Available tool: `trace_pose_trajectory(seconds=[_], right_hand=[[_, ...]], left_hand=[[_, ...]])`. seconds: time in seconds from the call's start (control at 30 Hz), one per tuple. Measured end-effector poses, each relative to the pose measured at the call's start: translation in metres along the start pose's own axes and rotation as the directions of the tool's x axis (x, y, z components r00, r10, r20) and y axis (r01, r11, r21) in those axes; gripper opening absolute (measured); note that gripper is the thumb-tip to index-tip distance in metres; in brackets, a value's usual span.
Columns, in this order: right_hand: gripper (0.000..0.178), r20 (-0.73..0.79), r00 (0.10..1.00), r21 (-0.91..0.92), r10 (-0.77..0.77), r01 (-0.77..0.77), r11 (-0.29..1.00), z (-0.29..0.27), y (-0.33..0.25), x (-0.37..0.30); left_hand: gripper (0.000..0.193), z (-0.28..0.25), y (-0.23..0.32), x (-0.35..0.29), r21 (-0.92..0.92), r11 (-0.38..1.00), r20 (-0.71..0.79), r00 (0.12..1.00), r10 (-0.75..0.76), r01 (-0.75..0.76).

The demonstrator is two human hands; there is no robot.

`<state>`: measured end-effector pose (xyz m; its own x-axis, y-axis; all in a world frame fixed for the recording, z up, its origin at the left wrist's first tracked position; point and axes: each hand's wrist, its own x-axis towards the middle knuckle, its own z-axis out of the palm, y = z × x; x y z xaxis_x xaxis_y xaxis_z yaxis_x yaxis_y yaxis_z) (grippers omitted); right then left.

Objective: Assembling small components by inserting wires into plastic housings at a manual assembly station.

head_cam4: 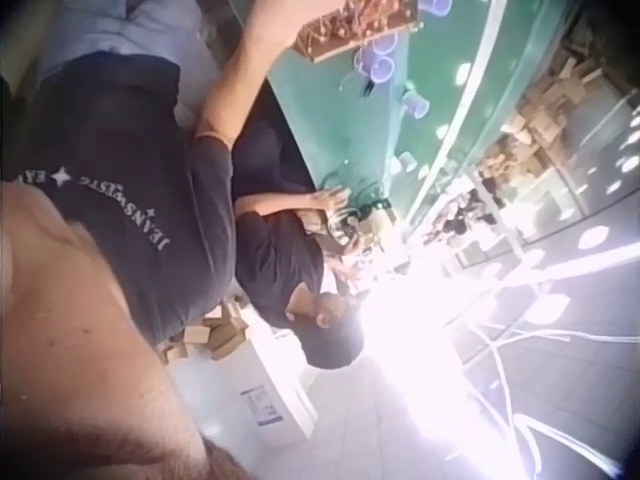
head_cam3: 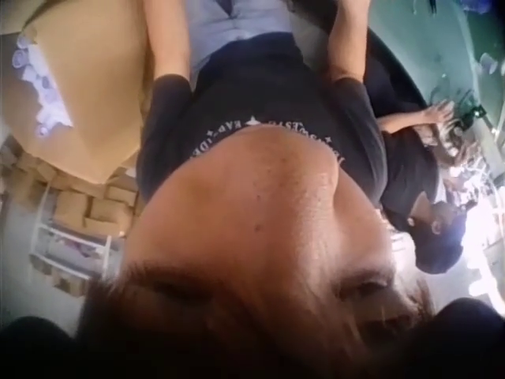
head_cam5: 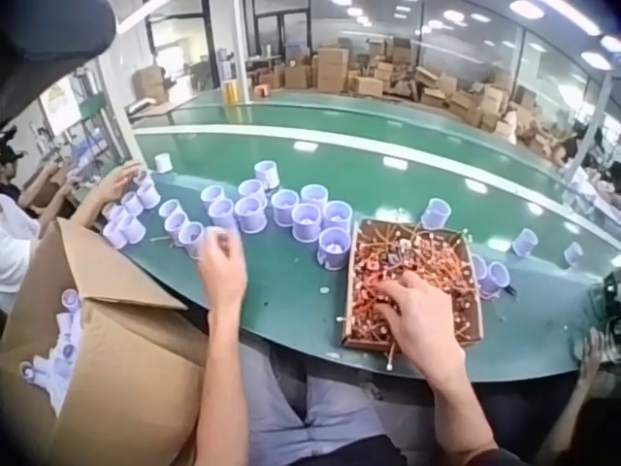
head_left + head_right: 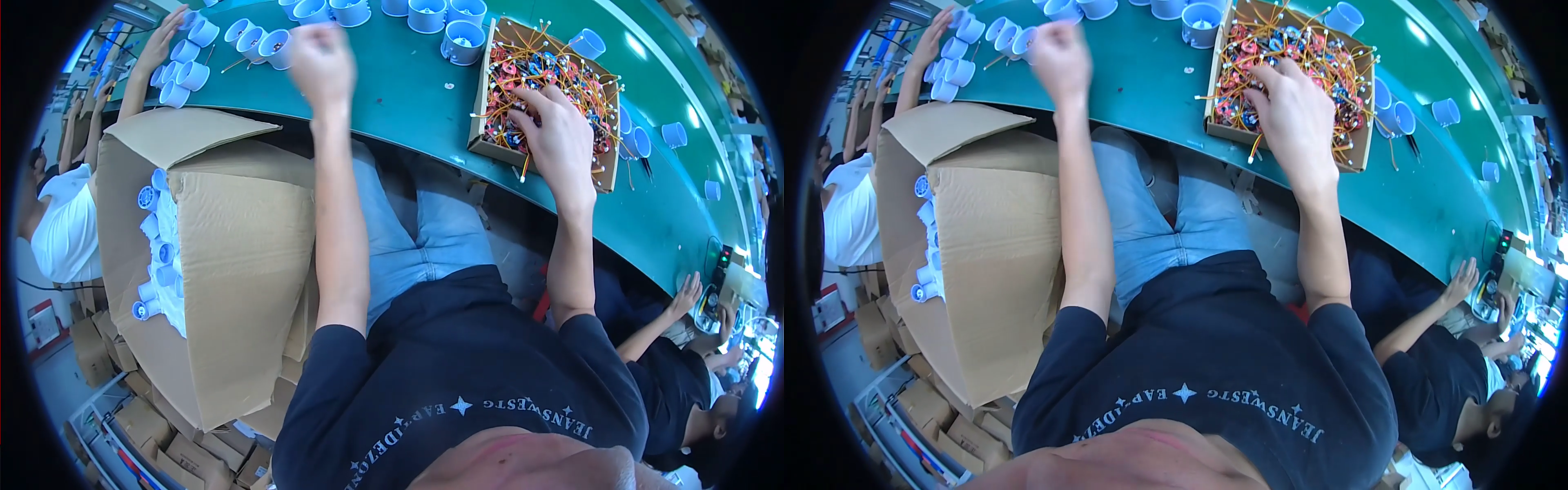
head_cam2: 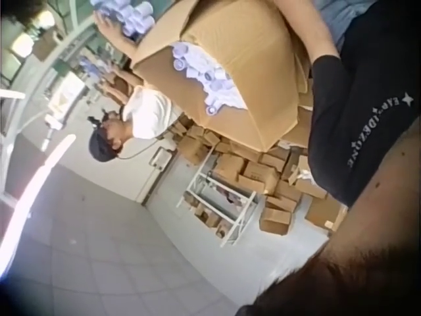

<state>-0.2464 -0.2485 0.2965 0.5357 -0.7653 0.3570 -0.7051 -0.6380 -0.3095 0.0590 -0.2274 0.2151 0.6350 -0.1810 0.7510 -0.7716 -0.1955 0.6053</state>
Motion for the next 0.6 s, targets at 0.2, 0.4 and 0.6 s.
trace_pose_trajectory(seconds=[0.2, 0.4, 0.6], right_hand=[[0.012, -0.149, 0.985, 0.14, -0.084, 0.105, 0.985, 0.012, 0.005, 0.013], [0.009, -0.355, 0.902, 0.562, 0.247, -0.005, 0.827, 0.009, 0.009, 0.015], [0.01, -0.369, 0.886, 0.738, 0.282, 0.095, 0.668, 0.006, 0.001, 0.019]], left_hand=[[0.056, 0.035, 0.071, -0.033, 0.125, 0.99, 0.579, 0.815, -0.023, -0.061], [0.058, 0.059, 0.067, -0.032, -0.038, 0.993, 0.613, 0.782, 0.111, -0.111], [0.06, 0.084, 0.049, -0.033, -0.17, 0.977, 0.567, 0.798, 0.206, -0.132]])
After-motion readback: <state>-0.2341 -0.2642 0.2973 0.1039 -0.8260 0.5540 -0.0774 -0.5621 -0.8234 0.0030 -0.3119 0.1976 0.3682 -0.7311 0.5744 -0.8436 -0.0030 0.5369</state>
